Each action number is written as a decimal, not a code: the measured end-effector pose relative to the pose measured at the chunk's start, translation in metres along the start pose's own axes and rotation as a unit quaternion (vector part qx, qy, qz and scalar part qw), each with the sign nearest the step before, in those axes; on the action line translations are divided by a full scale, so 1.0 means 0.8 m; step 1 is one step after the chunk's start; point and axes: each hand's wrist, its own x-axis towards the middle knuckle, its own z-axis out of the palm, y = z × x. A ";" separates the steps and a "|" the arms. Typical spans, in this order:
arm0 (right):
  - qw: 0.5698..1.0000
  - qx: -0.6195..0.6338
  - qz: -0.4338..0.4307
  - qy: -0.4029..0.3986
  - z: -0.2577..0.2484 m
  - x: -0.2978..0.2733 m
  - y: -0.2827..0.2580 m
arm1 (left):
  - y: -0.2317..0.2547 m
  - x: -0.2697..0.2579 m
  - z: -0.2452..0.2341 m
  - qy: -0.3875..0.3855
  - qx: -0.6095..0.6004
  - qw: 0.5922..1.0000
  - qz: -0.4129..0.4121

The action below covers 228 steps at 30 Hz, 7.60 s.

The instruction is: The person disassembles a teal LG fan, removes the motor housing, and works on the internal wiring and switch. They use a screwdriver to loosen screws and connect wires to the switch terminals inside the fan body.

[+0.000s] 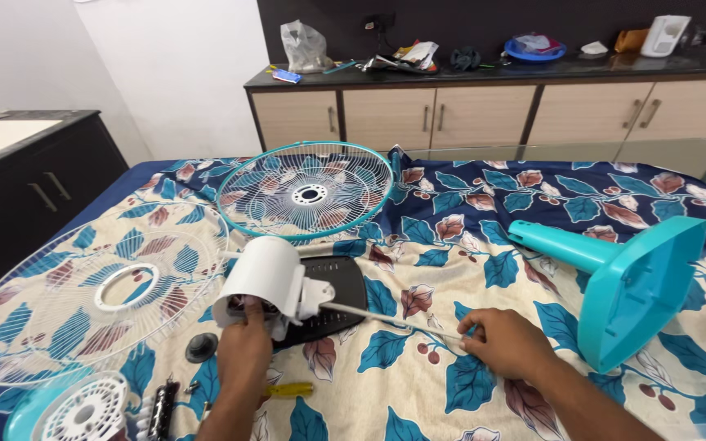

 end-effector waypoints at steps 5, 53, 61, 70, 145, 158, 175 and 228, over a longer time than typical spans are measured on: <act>0.991 0.133 -0.008 -0.031 0.005 0.005 0.038 | 0.000 0.002 0.009 -0.011 -0.112 0.991 -0.069; 0.993 -0.010 -0.073 0.094 0.017 -0.028 -0.016 | 0.031 -0.105 0.120 0.119 0.125 0.939 0.299; 0.994 -0.045 -0.066 0.074 0.024 -0.024 -0.029 | 0.040 -0.104 0.116 0.066 0.171 0.948 0.259; 0.997 0.004 -0.056 0.056 0.014 -0.043 -0.015 | 0.049 -0.109 0.108 0.036 0.193 0.951 0.238; 0.763 -0.015 -0.141 0.630 0.007 -0.111 0.035 | 0.063 -0.206 0.132 0.069 -0.047 0.829 0.553; 0.808 0.185 0.109 0.549 -0.027 -0.050 0.204 | 0.060 -0.189 0.123 0.133 -0.035 0.862 0.488; 0.757 0.488 -0.084 0.427 -0.026 -0.019 0.328 | 0.062 -0.192 0.117 0.135 -0.079 0.863 0.481; 0.546 0.834 0.078 0.031 -0.069 -0.019 0.089 | 0.095 -0.214 0.085 -0.134 -0.166 0.845 0.490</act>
